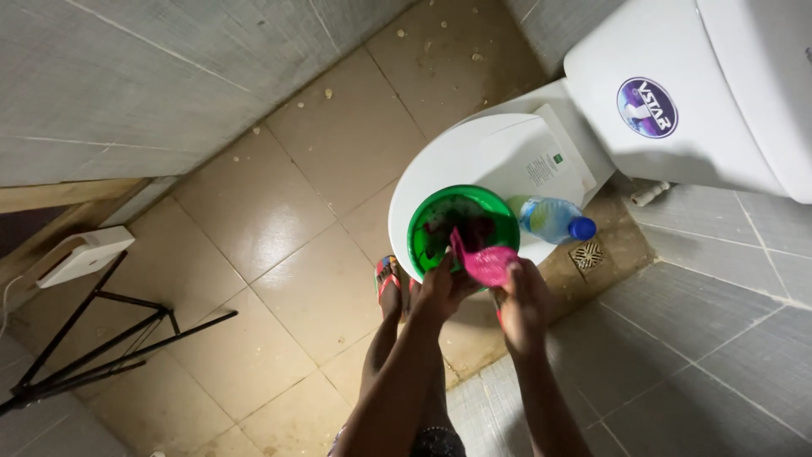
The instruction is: The person cleans a bathroom sink by first soaking a pink cloth in a green bucket, then scrubbing the basin and faucet area. They repeatedly wring the cloth in the bucket and continue wiping the sink surface and surrounding tiles.
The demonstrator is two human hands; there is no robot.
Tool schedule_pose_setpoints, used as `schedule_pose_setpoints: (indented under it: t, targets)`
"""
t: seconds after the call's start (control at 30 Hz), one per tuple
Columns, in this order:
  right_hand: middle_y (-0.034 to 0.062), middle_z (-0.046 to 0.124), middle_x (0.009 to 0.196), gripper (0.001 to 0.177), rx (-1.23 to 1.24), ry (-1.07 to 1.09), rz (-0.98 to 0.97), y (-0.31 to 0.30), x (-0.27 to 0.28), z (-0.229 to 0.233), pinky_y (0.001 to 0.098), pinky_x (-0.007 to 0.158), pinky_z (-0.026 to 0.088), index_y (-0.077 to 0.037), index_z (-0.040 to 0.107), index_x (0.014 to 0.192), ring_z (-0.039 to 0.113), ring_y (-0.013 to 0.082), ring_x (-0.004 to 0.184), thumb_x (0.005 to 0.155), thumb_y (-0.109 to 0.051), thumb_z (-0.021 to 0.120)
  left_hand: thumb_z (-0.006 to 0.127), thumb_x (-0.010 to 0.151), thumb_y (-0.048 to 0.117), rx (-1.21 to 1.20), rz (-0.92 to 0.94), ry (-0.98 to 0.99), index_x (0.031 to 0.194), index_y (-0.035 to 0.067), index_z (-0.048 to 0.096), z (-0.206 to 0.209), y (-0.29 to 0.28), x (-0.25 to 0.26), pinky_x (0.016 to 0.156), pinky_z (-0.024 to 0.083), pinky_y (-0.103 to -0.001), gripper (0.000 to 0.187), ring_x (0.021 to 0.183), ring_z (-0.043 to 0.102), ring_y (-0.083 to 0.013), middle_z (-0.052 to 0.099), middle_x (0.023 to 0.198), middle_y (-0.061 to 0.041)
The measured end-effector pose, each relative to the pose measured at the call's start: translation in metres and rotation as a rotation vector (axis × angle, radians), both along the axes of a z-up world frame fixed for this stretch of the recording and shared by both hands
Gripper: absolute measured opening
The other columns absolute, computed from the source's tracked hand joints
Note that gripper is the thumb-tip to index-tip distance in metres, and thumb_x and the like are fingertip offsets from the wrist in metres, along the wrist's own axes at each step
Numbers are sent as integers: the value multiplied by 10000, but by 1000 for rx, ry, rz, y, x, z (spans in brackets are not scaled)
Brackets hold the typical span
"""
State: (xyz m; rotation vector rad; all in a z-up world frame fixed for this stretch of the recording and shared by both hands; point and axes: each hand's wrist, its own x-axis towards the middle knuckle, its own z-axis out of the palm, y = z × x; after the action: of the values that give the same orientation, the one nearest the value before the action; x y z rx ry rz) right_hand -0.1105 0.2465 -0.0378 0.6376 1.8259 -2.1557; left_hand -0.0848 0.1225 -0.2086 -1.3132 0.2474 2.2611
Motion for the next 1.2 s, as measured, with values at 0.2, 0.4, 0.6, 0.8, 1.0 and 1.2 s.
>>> schedule_pose_setpoints:
  t: [0.2,0.4,0.6,0.8,1.0,1.2]
  targets:
    - [70,638,1018,217,-15,-169,-204,8,-28,43,453,813,633,-42,593,1162,664,194,900,1054,-215,519,589,1045,225,-215,81,43,1333,112,619,-27,12,-6,775,582,-402,311,954,676,-245,717,1098,-90]
    - [68,683,1140,265,66,-96,-2,16,-52,-81,358,828,585,-32,640,1154,663,173,1028,1047,-258,552,547,965,175,-641,-238,-84,1288,131,620,8,-4,-9,650,585,-373,334,865,684,-178,682,1060,-41]
    - [101,704,1112,322,6,-252,165,17,-48,-168,366,838,560,-46,670,1206,652,204,966,1002,-296,683,512,913,60,-898,-305,325,1309,53,687,18,-2,-4,747,593,-354,433,926,691,-188,725,1108,-131]
    - [63,713,1073,206,-442,-835,65,21,-59,-219,397,871,620,-118,688,1139,699,221,939,984,-253,704,507,1030,245,-553,-315,138,1316,21,621,17,-20,-18,829,559,-409,382,1022,643,-248,665,1166,-124]
    - [100,732,1082,248,-483,-592,-135,8,-51,-221,470,832,631,-133,671,1160,722,282,965,957,-256,599,591,939,101,-1634,-903,624,1520,35,459,8,-5,23,983,472,-443,600,1181,560,-374,587,1335,-204]
    - [125,705,1262,498,-404,-676,82,6,-45,-159,425,829,618,-105,614,1369,706,260,1094,939,-354,657,530,1075,177,-779,-98,277,1446,29,472,-25,10,-5,1028,488,-389,404,1207,599,-244,607,1383,-172]
